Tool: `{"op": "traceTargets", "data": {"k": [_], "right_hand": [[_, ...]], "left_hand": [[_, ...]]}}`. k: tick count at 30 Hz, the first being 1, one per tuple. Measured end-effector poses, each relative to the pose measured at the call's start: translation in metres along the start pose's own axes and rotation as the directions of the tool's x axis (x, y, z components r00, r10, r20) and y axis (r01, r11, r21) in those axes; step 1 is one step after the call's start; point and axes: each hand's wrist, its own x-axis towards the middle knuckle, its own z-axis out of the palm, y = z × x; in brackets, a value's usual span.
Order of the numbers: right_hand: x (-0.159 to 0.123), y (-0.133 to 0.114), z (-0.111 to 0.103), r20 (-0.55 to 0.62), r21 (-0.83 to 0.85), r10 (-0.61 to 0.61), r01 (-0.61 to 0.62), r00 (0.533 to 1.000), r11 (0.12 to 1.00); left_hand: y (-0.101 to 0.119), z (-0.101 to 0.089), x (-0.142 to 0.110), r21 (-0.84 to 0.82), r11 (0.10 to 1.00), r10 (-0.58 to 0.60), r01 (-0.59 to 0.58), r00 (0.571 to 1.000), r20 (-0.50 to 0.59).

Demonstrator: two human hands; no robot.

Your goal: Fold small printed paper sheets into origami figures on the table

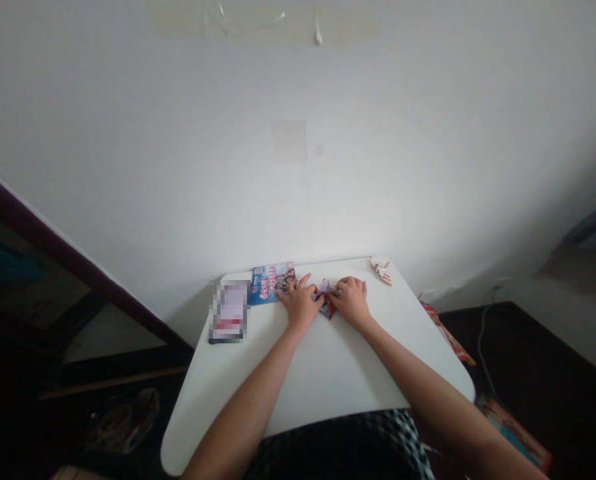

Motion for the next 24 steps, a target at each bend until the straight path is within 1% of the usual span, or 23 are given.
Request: {"op": "traceTargets", "data": {"k": [6, 15, 20, 24], "right_hand": [[-0.0007, -0.0037, 0.0004, -0.001, -0.039, -0.011, 0.011, 1.0, 0.999], [-0.0016, -0.0095, 0.0004, 0.015, -0.132, -0.023, 0.025, 1.0, 0.991], [-0.0003, -0.0102, 0.0003, 0.007, -0.138, -0.007, 0.007, 1.0, 0.99], [-0.0004, -0.0066, -0.0017, 0.007, -0.103, -0.017, 0.017, 1.0, 0.994]], "left_hand": [[0.0027, -0.0008, 0.0013, -0.003, 1.0, -0.021, 0.021, 0.999, 0.034], [0.0049, 0.001, 0.0033, -0.024, 0.999, -0.036, 0.036, 0.999, 0.021], [0.0038, 0.0028, 0.0035, -0.028, 0.999, -0.022, 0.022, 1.0, 0.008], [-0.0004, 0.002, 0.0036, -0.027, 0.999, -0.016, 0.017, 1.0, 0.023]]}}
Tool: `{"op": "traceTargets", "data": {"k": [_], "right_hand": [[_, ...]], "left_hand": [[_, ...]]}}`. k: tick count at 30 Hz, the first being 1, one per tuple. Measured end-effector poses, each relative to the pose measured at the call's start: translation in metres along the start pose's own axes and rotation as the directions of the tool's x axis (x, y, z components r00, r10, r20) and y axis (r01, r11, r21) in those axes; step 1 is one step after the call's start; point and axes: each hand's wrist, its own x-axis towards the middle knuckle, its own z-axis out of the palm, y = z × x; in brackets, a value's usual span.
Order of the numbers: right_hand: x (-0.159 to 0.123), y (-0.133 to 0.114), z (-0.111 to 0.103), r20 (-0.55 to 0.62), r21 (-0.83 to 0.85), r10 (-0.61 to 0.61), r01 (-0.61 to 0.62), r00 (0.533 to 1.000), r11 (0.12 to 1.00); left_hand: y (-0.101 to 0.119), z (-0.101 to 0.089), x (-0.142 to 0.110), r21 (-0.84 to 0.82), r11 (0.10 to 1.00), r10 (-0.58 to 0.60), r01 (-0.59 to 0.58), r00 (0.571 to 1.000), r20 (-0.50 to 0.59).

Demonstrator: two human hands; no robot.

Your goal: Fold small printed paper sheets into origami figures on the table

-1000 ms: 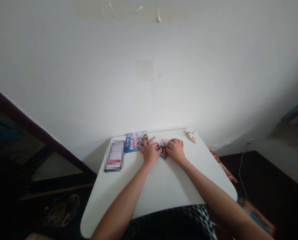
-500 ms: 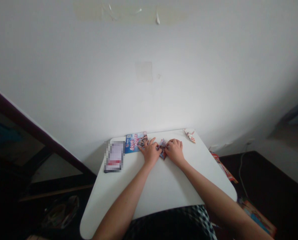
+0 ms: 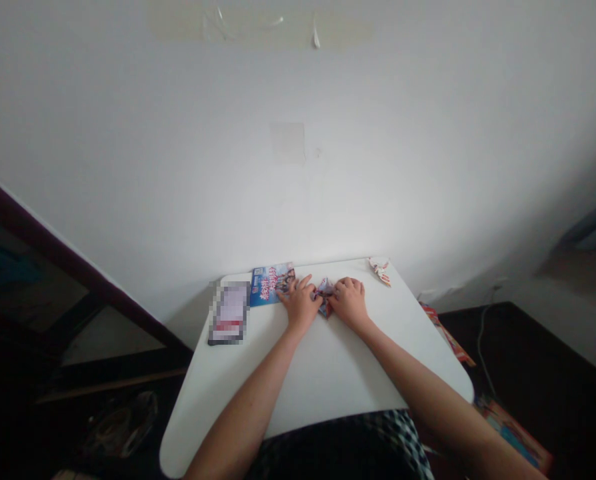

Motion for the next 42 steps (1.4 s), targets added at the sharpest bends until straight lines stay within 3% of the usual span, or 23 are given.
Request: {"op": "traceTargets", "data": {"k": [4, 11, 18, 23, 32, 42], "right_hand": [[-0.001, 0.012, -0.004, -0.012, 0.088, -0.064, 0.064, 0.998, 0.994], [0.005, 0.04, -0.01, 0.086, 0.188, -0.261, 0.242, 0.962, 0.952], [0.008, 0.047, -0.014, 0.121, 0.24, -0.344, 0.309, 0.931, 0.92], [0.007, 0.048, -0.014, 0.116, 0.255, -0.343, 0.305, 0.932, 0.917], [0.01, 0.052, 0.001, -0.02, 0.256, -0.38, 0.372, 0.925, 0.892], [0.009, 0.045, 0.007, -0.086, 0.228, -0.317, 0.329, 0.944, 0.916]], "left_hand": [[-0.003, -0.001, 0.0, 0.006, 1.0, 0.004, -0.004, 1.0, 0.017], [-0.005, -0.001, -0.001, -0.007, 1.0, 0.004, -0.004, 1.0, 0.021], [-0.021, -0.004, -0.002, -0.017, 0.993, 0.114, -0.113, 0.992, 0.062], [-0.026, -0.008, -0.001, -0.023, 0.991, 0.13, -0.128, 0.985, 0.114], [-0.027, -0.008, -0.001, -0.02, 0.988, 0.157, -0.156, 0.982, 0.107], [-0.027, -0.007, 0.0, 0.005, 0.986, 0.164, -0.165, 0.979, 0.118]]}}
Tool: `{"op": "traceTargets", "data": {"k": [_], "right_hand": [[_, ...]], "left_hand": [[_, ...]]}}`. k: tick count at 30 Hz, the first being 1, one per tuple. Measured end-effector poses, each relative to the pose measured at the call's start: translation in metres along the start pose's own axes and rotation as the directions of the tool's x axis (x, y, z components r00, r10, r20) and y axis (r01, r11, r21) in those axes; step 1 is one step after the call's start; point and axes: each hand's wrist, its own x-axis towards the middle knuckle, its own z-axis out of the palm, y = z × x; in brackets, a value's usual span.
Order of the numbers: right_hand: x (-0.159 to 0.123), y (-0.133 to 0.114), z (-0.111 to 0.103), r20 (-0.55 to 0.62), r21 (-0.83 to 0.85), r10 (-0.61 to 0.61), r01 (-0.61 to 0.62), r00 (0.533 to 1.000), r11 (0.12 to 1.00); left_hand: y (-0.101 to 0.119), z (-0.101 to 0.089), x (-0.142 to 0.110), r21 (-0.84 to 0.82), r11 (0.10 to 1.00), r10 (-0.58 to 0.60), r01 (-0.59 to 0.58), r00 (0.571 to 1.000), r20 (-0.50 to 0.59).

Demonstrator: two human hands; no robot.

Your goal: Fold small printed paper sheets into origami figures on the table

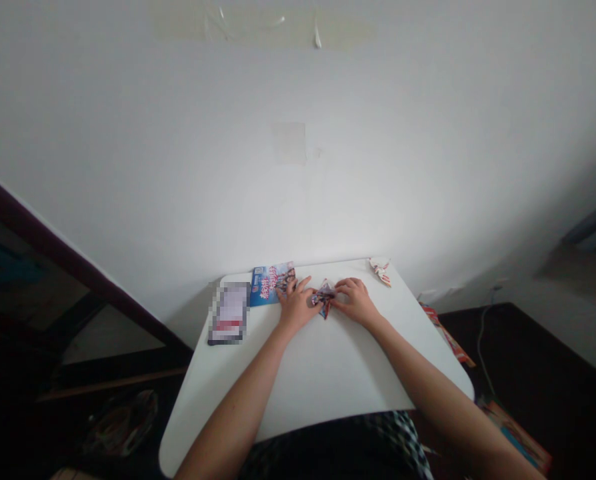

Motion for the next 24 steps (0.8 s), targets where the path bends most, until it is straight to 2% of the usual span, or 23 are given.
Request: {"op": "traceTargets", "data": {"k": [10, 24], "right_hand": [[0.0, -0.009, 0.002, -0.013, -0.025, 0.06, -0.06, 0.998, 0.998], [0.0, -0.016, 0.002, -0.015, -0.034, 0.096, -0.097, 0.995, 0.995]], "left_hand": [[0.002, -0.002, 0.001, 0.007, 1.0, 0.01, -0.01, 1.0, 0.004], [-0.004, -0.002, 0.002, 0.034, 0.999, 0.036, -0.039, 0.996, 0.082]]}}
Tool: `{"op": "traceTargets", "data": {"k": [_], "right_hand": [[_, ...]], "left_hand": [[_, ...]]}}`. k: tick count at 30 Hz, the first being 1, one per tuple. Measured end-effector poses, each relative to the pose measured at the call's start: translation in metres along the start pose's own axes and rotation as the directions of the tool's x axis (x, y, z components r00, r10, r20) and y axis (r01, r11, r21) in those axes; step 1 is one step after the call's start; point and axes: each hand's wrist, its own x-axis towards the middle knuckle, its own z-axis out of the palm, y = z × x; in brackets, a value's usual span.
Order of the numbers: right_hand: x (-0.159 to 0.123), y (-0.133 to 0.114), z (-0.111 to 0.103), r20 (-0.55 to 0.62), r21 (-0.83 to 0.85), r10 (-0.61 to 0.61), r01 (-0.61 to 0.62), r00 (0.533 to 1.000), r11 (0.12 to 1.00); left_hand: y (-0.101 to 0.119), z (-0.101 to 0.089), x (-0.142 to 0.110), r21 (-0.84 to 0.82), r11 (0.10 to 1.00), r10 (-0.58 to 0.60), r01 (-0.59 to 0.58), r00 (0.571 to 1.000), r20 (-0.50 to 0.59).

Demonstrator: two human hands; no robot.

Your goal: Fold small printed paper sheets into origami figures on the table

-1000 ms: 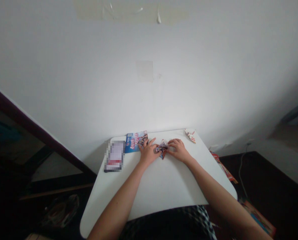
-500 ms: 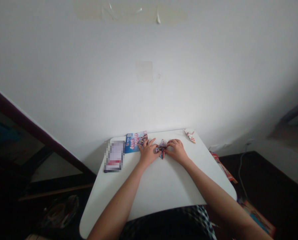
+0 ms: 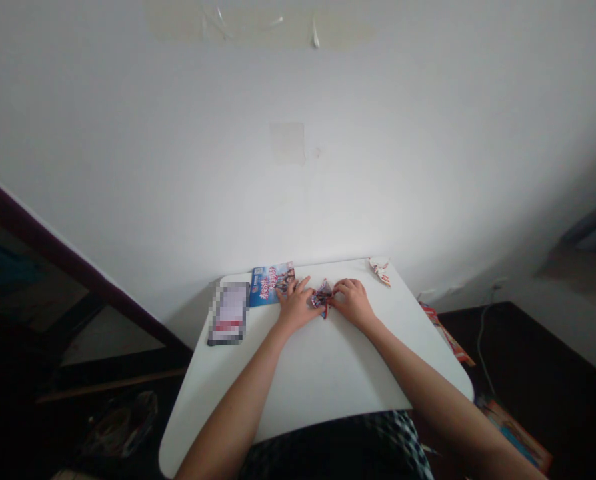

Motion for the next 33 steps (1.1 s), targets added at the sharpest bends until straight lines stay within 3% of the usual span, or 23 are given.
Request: {"op": "traceTargets", "data": {"k": [27, 33], "right_hand": [[0.0, -0.01, 0.0, 0.005, -0.052, 0.093, -0.093, 0.996, 0.994], [0.004, 0.003, 0.005, 0.0, 0.012, 0.069, -0.069, 0.998, 0.998]], "left_hand": [[0.002, -0.006, 0.002, -0.009, 0.999, -0.031, 0.032, 0.995, 0.091], [-0.001, -0.004, 0.003, -0.021, 0.999, -0.033, 0.035, 0.995, 0.093]]}}
